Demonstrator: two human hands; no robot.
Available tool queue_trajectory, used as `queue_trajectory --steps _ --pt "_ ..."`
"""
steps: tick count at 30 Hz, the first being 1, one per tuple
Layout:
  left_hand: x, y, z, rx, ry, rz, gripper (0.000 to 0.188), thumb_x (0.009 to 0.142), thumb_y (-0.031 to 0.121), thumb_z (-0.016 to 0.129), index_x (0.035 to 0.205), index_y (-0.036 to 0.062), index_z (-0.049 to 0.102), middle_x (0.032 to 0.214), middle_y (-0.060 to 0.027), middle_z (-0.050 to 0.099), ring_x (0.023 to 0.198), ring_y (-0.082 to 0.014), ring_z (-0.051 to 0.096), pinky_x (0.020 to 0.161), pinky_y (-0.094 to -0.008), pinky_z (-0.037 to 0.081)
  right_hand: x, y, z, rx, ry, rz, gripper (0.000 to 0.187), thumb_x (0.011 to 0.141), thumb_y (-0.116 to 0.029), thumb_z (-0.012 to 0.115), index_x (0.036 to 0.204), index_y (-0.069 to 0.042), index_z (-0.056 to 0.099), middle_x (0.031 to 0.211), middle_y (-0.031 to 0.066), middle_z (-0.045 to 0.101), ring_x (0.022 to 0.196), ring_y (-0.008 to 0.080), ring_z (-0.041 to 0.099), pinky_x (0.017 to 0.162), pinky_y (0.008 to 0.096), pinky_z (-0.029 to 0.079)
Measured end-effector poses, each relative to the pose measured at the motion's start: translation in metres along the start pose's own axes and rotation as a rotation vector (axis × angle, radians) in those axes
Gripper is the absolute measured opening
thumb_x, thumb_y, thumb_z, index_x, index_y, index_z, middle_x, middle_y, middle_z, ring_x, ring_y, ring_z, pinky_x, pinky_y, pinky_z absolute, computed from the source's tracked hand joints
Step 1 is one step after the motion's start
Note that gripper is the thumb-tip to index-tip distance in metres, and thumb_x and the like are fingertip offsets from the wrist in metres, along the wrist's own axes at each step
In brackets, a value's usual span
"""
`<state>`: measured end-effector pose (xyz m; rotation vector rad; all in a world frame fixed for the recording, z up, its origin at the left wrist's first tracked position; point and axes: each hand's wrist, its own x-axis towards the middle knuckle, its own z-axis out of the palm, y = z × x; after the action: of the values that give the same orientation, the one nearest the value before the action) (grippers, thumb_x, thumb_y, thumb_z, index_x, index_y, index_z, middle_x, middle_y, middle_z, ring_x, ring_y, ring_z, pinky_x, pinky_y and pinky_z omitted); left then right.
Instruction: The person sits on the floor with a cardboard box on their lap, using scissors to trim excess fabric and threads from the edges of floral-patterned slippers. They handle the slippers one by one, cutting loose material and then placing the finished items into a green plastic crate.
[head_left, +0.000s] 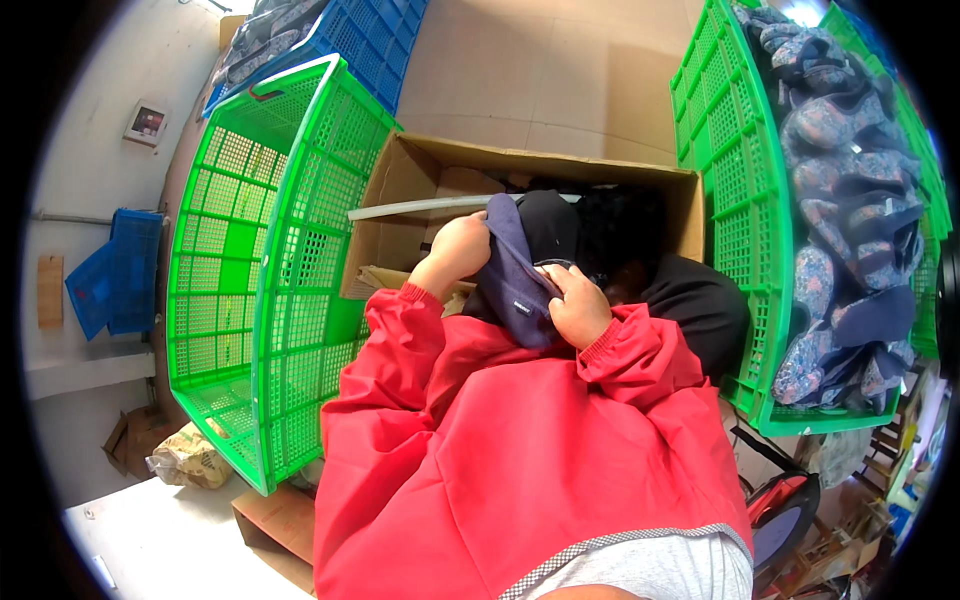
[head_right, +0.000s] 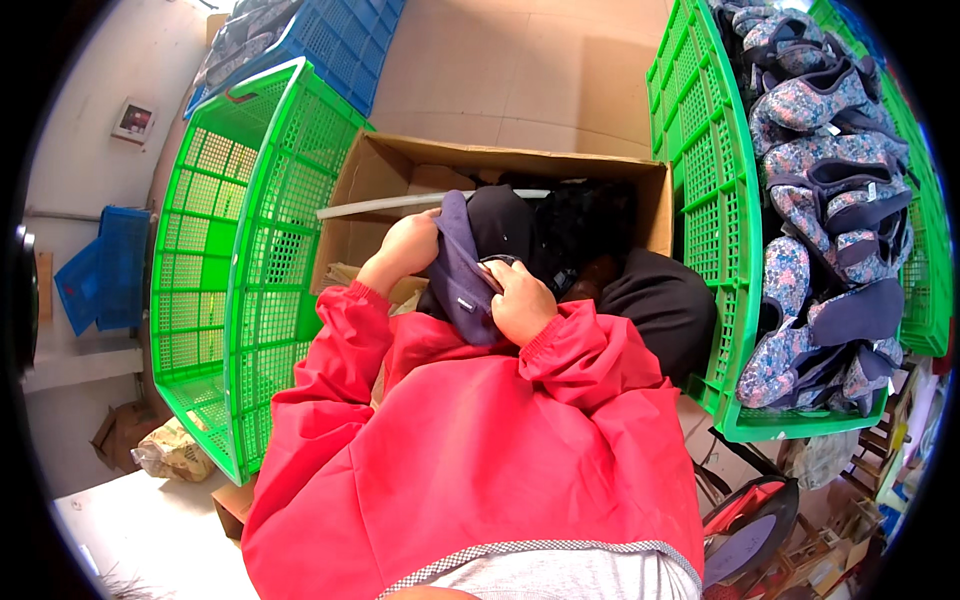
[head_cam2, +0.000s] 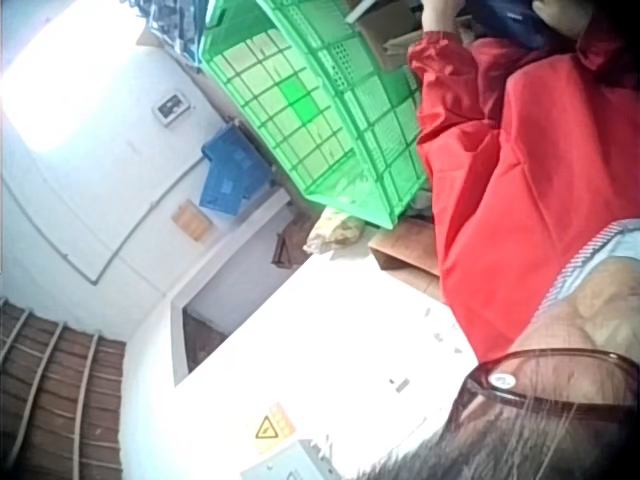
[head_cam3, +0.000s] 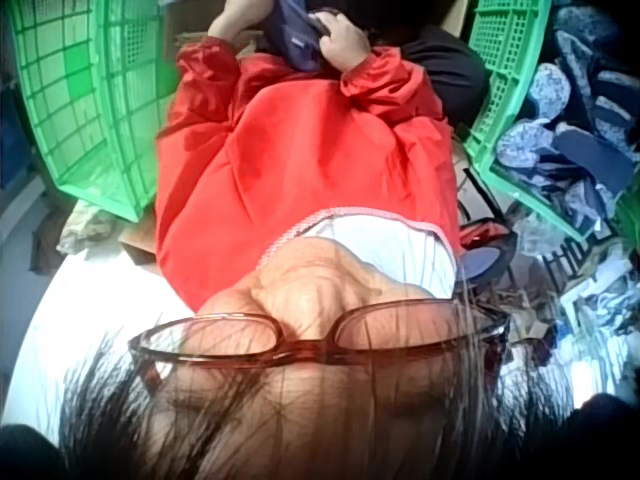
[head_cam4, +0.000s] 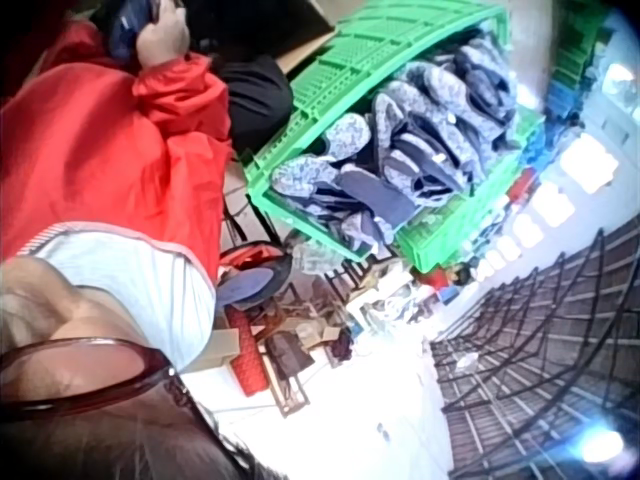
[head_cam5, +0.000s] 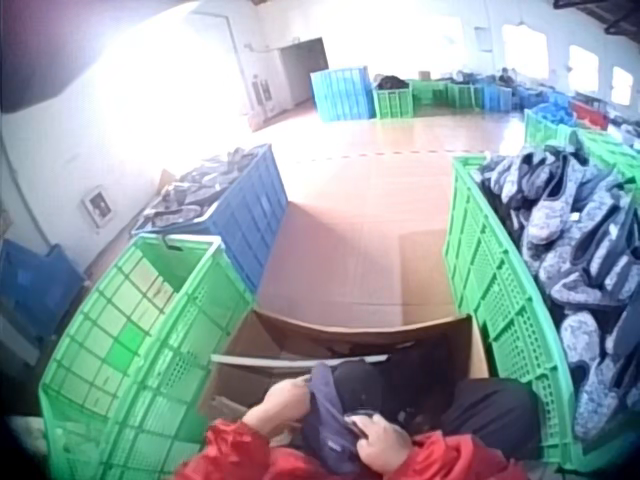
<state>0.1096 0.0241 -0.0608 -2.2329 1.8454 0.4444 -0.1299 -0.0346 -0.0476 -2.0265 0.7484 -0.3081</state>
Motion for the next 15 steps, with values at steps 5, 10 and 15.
queue_trajectory --steps 5,10,15 --pt "-0.049 -0.012 -0.022 -0.642 0.418 0.103 0.022 0.080 0.010 0.067 0.097 0.0005 0.076 0.118 -0.0244 0.068 0.108 -0.0332 0.068 0.092 -0.0367 0.053 -0.002 0.029 0.001 0.300 0.060 -0.020 0.044 0.077 0.003 0.050 0.116 -0.006 0.065 0.107 0.0177 0.067 0.101 0.0350 0.065 0.092 0.0369 0.050" --pt "-0.048 -0.040 0.003 -1.524 0.745 -0.294 0.047 0.097 0.015 0.063 0.138 -0.0032 0.050 0.131 -0.0144 0.060 0.119 -0.0208 0.060 0.102 -0.0321 0.047 -0.003 0.036 -0.001 0.698 -0.051 0.142 0.041 0.078 0.009 0.046 0.114 0.001 0.065 0.100 0.0055 0.068 0.097 0.0138 0.062 0.091 0.0257 0.047" --pt "-0.048 0.006 -0.011 -2.461 0.345 0.183 0.067 0.097 0.031 0.059 0.152 0.0048 0.032 0.142 -0.0197 0.051 0.132 -0.0296 0.050 0.112 -0.0477 0.039 -0.005 0.043 -0.001 0.869 -0.156 0.188 0.037 0.078 0.011 0.047 0.110 0.003 0.065 0.096 0.0025 0.068 0.090 0.0099 0.061 0.085 0.0238 0.047"
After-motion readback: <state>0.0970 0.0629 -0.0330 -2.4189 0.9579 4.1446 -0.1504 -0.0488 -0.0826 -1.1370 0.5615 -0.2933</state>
